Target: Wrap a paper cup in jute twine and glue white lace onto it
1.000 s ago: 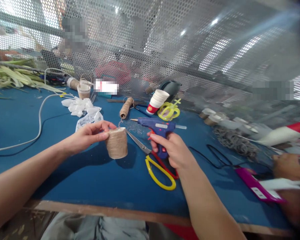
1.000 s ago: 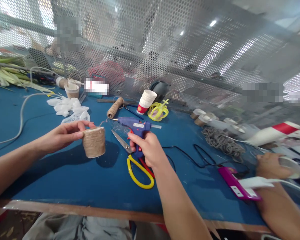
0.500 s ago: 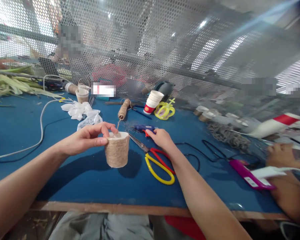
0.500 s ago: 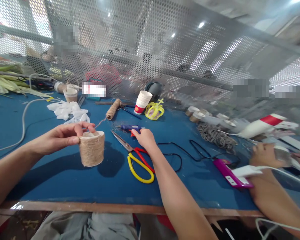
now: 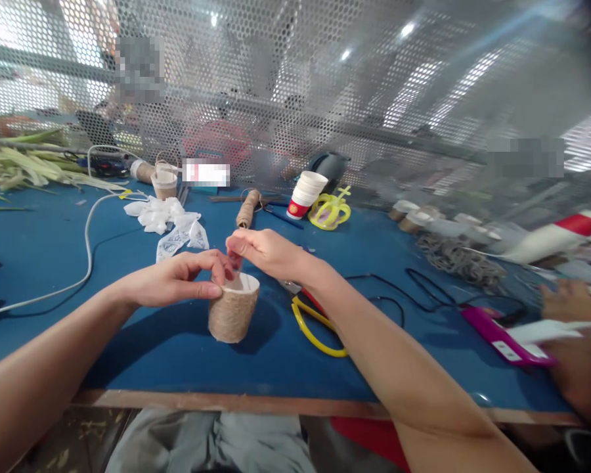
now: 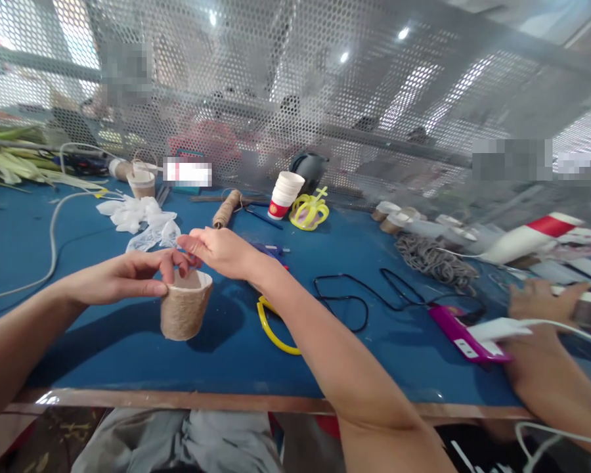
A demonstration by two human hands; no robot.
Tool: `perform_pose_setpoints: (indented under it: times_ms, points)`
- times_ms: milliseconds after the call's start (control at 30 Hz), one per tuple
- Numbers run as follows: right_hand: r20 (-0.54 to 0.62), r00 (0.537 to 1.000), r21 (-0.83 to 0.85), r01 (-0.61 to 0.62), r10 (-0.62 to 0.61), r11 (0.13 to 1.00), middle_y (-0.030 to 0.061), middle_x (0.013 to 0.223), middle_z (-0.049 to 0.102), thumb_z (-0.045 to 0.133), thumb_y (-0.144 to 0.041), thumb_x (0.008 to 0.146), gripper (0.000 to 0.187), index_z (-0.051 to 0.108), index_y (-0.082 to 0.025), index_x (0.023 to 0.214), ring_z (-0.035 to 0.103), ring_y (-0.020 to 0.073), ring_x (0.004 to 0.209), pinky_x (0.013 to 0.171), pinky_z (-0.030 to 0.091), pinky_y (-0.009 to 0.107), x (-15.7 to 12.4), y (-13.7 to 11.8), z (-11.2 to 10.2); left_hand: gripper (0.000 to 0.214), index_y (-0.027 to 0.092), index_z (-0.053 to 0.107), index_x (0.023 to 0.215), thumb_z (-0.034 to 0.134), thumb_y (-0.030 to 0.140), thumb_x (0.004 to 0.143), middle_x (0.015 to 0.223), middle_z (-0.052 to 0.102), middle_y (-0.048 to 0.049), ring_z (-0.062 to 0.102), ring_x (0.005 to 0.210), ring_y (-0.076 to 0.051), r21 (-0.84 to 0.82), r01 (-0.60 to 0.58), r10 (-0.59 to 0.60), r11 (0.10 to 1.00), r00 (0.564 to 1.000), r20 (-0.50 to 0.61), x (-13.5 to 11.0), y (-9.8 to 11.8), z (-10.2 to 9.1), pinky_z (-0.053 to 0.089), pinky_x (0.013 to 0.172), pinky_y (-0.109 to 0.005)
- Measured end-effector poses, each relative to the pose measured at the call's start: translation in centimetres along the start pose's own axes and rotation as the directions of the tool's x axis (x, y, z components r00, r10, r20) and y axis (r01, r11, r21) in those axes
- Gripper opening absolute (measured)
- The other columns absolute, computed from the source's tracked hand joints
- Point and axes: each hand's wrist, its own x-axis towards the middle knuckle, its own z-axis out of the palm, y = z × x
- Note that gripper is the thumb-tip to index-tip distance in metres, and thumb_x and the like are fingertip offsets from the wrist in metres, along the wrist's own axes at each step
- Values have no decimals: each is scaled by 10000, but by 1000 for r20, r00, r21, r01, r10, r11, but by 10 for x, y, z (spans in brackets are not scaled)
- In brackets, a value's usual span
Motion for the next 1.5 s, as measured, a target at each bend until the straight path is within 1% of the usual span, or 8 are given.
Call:
perform_pose_setpoints:
  times_ms: [100, 167, 300, 500, 667, 867, 1267, 1500]
  points:
    - [-32, 998, -17, -62, 62, 998, -15, 572, 544, 333, -435, 927, 431, 549, -167, 667, 520, 96, 523, 555, 394, 227, -11, -6, -7, 215, 153, 548, 774, 538, 358, 838, 973, 591, -71, 524, 987, -198, -37, 54, -55, 998, 998, -19, 0, 0, -3, 408, 881, -321]
    - [-90, 995, -57, -39, 33, 998, -19, 568, 527, 400, -415, 902, 373, 560, -168, 674, 492, 99, 533, 533, 370, 223, -23, -13, -12, 231, 150, 550, 788, 542, 376, 831, 998, 607, -74, 543, 952, -193, -66, 108, -112, 992, 992, -59, 1, -1, -4, 427, 843, -317]
    - [-162, 987, -79, 5, -18, 997, 0, 678, 586, 515, -297, 842, 183, 567, -177, 715, 522, 112, 619, 585, 393, 224, -45, -23, -11, 264, 146, 561, 797, 553, 410, 812, 993, 632, -73, 572, 906, -194, -62, 187, -194, 981, 971, -143, 1, -4, -5, 454, 776, -310]
    - [-229, 973, -65, 12, -26, 998, -5, 671, 569, 513, -242, 844, 149, 563, -181, 718, 503, 103, 606, 581, 395, 216, -56, -21, 3, 266, 141, 585, 798, 578, 406, 791, 962, 649, -70, 586, 897, -198, -46, 225, -229, 973, 961, -153, 2, -7, -3, 465, 764, -309]
    - [-229, 973, -30, 16, -23, 999, -1, 691, 574, 514, -236, 848, 150, 567, -182, 719, 500, 99, 598, 568, 393, 213, -61, -19, 9, 263, 137, 583, 784, 587, 400, 784, 970, 649, -79, 582, 910, -206, -41, 234, -237, 971, 962, -139, 3, -4, -2, 452, 777, -314]
    - [-226, 973, 23, -53, 57, 998, -4, 672, 576, 518, -243, 839, 155, 575, -178, 711, 507, 101, 591, 567, 401, 216, -62, -13, 13, 274, 135, 585, 788, 590, 409, 783, 982, 644, -80, 576, 912, -201, -55, 232, -237, 971, 964, -118, 3, -3, -2, 445, 790, -313]
    - [-186, 978, 106, -80, 99, 991, 0, 699, 584, 507, -221, 847, 137, 581, -166, 746, 525, 105, 641, 616, 417, 215, -65, -12, 17, 272, 133, 599, 756, 653, 399, 749, 1029, 635, -92, 569, 965, -223, -250, 192, -222, 949, 970, -95, 0, -6, -2, 433, 836, -327]
    - [-157, 965, 234, -169, 209, 958, -24, 650, 563, 547, -265, 833, 167, 566, -170, 697, 500, 96, 615, 583, 393, 207, -64, -13, 19, 258, 134, 621, 759, 673, 385, 736, 1024, 631, -90, 562, 993, -234, -322, 174, -200, 931, 978, -50, 0, -7, -1, 425, 860, -340]
